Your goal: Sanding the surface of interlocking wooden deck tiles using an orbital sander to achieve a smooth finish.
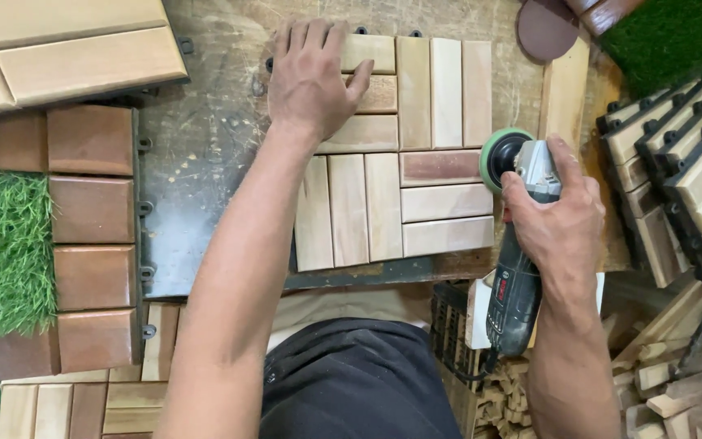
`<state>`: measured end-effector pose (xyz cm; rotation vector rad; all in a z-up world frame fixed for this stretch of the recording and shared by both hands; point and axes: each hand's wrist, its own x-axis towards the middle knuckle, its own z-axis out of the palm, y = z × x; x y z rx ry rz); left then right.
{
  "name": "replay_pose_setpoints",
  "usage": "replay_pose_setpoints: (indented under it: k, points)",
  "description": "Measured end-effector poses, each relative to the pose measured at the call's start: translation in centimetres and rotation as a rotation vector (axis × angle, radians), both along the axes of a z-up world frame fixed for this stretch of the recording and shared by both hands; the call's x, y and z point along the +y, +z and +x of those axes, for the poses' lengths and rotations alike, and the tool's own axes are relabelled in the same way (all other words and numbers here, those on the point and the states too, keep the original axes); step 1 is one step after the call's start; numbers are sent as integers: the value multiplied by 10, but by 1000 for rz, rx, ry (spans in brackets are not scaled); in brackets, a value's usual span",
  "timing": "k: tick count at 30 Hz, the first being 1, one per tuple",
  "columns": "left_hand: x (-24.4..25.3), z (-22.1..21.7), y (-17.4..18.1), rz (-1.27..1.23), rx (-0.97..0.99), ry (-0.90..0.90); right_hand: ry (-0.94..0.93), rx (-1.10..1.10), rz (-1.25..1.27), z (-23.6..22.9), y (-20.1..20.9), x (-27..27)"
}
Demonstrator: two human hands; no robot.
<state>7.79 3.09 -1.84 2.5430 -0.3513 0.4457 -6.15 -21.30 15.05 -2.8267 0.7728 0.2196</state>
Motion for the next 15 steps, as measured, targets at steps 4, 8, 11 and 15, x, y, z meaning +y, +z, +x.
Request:
replay_pose_setpoints:
  k: [4,8,11,15]
  points:
    - [0,1,-1,-4,15,-7,-17,-12,-20,-1,-5,-5]
    - [0,1,-2,-5,-13,-4,-26,26,-27,-2,-1,-1]
    - [0,1,-2,8,-10,-1,10,-7,-5,-4,-3,-2]
    - [1,-1,4,1,2,-9,38,-47,32,-4,-6,1]
